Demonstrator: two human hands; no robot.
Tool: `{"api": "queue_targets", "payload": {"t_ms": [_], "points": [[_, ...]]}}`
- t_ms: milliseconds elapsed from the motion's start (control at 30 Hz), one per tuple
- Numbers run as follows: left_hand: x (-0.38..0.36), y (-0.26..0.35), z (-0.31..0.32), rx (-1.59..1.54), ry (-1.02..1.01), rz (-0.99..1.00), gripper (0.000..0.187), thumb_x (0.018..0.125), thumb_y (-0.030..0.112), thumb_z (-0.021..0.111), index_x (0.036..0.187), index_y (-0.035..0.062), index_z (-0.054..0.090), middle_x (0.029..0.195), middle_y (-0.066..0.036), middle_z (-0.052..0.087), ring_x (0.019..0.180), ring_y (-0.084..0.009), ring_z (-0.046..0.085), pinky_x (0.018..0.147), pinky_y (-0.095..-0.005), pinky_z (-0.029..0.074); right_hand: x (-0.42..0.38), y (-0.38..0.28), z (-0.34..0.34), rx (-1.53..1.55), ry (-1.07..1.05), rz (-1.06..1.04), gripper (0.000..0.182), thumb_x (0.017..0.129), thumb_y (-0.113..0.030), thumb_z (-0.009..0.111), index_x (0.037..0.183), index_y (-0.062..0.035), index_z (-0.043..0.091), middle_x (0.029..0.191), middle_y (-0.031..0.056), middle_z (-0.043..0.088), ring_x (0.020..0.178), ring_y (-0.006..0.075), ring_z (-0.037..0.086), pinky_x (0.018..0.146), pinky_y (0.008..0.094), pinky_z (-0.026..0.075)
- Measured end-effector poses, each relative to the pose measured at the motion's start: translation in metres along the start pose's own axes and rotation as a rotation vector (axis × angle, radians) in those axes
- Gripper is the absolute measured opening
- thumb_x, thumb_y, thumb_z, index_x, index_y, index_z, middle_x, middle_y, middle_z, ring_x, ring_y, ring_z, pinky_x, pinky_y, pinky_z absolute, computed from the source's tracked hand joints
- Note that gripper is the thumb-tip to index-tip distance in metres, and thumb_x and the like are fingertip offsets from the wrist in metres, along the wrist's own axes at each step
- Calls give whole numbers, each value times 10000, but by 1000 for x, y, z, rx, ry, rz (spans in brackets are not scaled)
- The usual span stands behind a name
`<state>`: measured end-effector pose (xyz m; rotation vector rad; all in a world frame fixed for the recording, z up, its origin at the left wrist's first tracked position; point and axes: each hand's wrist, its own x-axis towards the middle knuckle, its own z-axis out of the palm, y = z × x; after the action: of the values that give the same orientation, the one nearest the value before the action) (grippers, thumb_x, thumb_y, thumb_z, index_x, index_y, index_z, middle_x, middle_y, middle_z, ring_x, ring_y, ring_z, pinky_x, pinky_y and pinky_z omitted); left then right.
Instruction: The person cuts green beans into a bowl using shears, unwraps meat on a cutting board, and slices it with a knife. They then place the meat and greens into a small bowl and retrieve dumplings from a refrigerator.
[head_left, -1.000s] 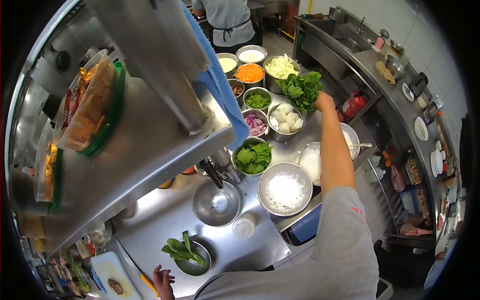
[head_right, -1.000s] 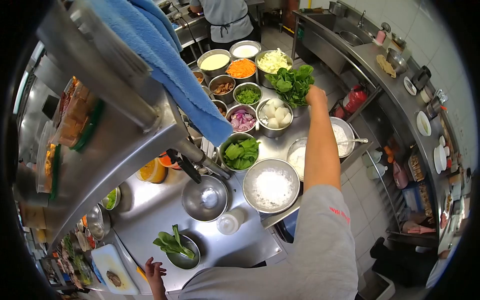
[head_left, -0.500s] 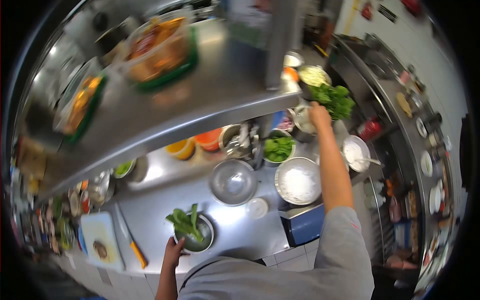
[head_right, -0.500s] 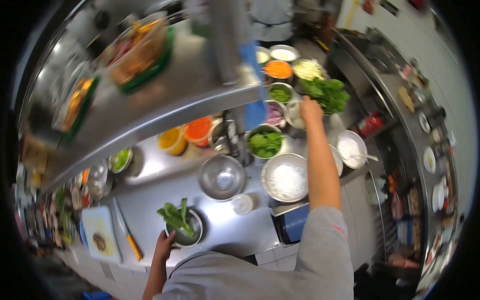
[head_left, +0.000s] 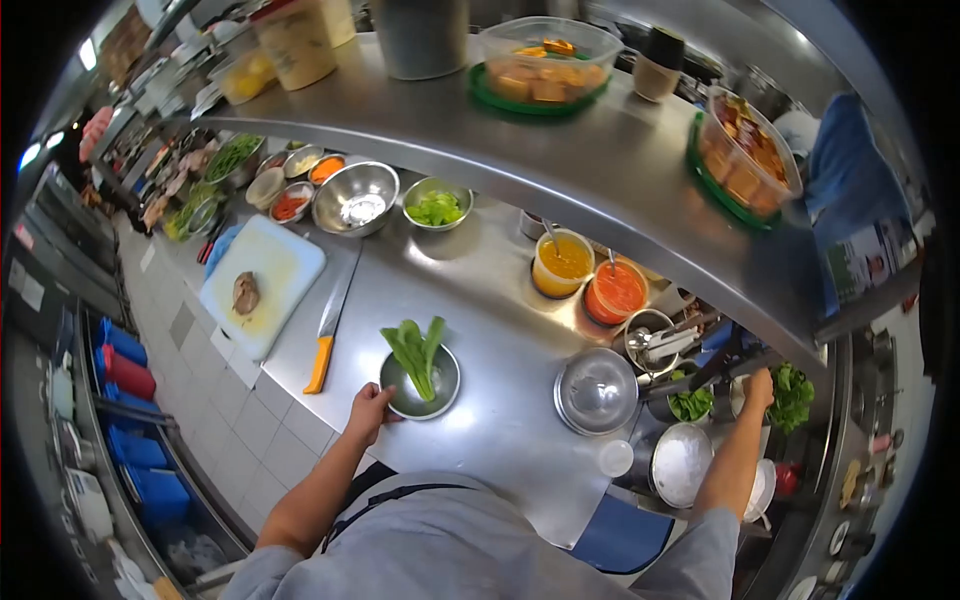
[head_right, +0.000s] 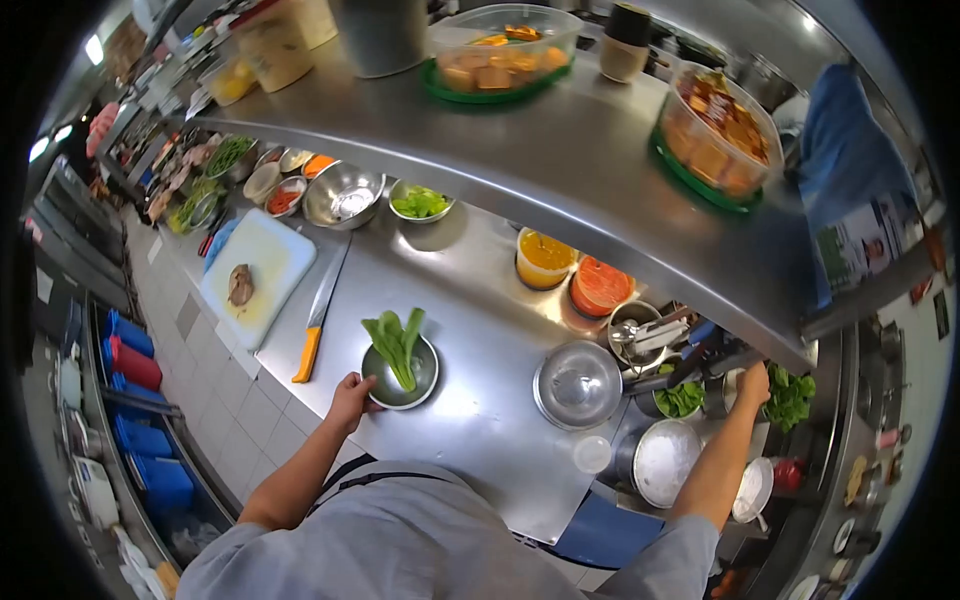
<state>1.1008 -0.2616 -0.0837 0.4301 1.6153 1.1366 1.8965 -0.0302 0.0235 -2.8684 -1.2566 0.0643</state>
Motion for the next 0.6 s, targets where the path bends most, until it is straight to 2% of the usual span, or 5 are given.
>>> {"api": "queue_targets", "payload": {"t_ms": [200,267,333,467,600], "points": [[8,13,-9,-218,1,7,274,994,244,706,920,113,478,842,-64,614,747,-196,683,696,-380,649,63,39,37,330,238,-141,501,916,-302,687,1371,-119,582,1281,169,696,1187,371,661,973,521,511],[23,8,-15,-277,18,26,241,1006,248,689,963,99,505,871,-73,627,802,-205,693,721,-381,643,97,75,47,1008,299,-193,460,915,-275,737,1280,-25,612,1124,145,724,1021,272,701,868,406,553],[27,5,-13,-329,22,31,218,1017,252,672,1005,86,533,900,-83,641,858,-214,703,745,-381,637,26,66,-29,1519,63,-118,474,952,-174,744,1376,-50,572,1170,86,675,969,182,680,741,283,561],[2,13,-5,-460,12,31,248,1066,275,588,1188,60,577,1018,-114,692,898,-237,723,734,-363,619,-121,62,-137,1832,44,-408,367,1013,-108,630,1363,-29,551,1245,110,651,1053,183,665,865,318,569],[-47,18,7,-114,-499,-69,225,1030,256,652,1149,65,633,1138,-119,725,920,-208,728,773,-360,618,-301,14,-139,1841,-47,-549,368,824,-11,676,1182,-50,601,1199,79,598,1042,215,646,914,370,564]]}}
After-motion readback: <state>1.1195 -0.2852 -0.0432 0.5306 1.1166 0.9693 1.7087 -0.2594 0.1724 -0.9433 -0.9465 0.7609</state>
